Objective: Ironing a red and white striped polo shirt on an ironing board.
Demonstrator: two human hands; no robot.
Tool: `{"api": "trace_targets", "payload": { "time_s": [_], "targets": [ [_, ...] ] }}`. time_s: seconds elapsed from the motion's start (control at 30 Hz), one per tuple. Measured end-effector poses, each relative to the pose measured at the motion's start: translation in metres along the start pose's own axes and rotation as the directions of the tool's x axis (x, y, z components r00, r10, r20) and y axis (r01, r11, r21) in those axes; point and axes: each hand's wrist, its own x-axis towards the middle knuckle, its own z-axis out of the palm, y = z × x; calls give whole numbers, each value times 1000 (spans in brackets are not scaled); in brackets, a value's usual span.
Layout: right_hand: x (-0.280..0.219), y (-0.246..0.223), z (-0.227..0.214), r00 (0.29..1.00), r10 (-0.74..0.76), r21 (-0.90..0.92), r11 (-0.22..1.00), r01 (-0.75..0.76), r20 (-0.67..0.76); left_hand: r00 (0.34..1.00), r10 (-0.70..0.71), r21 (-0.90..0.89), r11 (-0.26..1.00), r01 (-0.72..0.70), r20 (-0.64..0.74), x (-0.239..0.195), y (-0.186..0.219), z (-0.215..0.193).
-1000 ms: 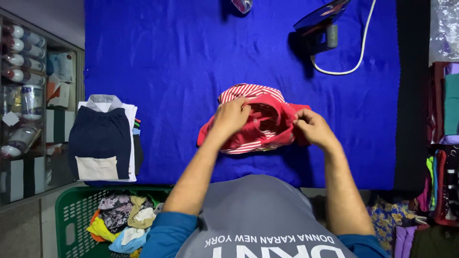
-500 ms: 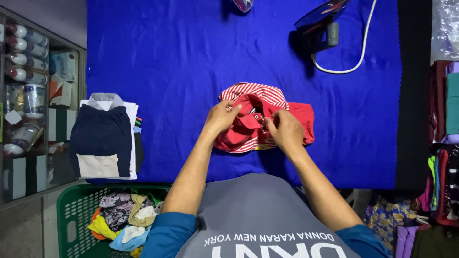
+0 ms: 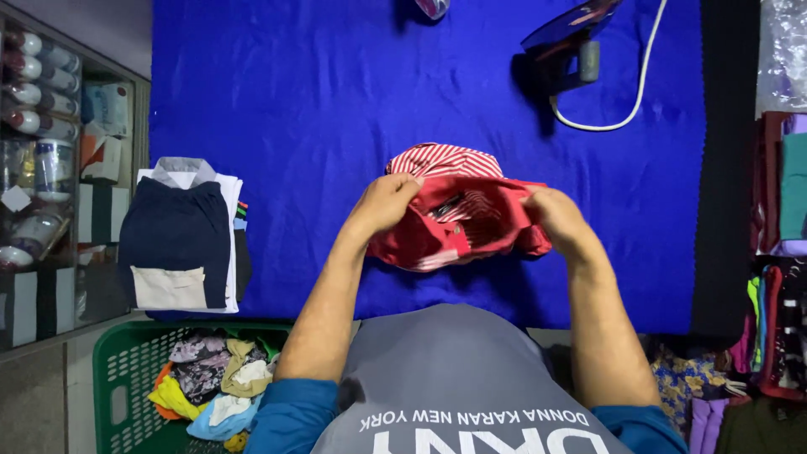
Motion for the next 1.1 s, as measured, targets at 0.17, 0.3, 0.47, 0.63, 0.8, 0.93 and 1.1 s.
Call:
{"api": "trace_targets", "payload": {
  "time_s": [0.17,0.3,0.47,0.63,0.8,0.93,1.1],
  "targets": [
    [-18,-66,24,982,187,280,942,-183,13,984,-22,-351,933,84,177,36,-56,16],
    [8,-12,15,972,191,55,981,-185,-138,989,-147,63,987,145,13,7,-22,4],
    [19,3,17,985,73,-2,997,-74,-159,973,-230,118,965,232,-35,8,-46,18],
    [5,-36,31,959,279,485,846,-222,-47,976,32,-658,743,120,214,32,-87,26],
    [7,-14,27,941,230,63,973,-221,-250,989,-119,-186,973,133,87,18,-65,18],
    [-3,-23,36,920,46,-340,921,-190,-390,978,-77,161,981,110,-196,-21,-10,5],
    [10,-2,34,958,72,-109,988,-105,-276,938,-262,216,926,310,-227,-25,-33,22]
  ]
}}
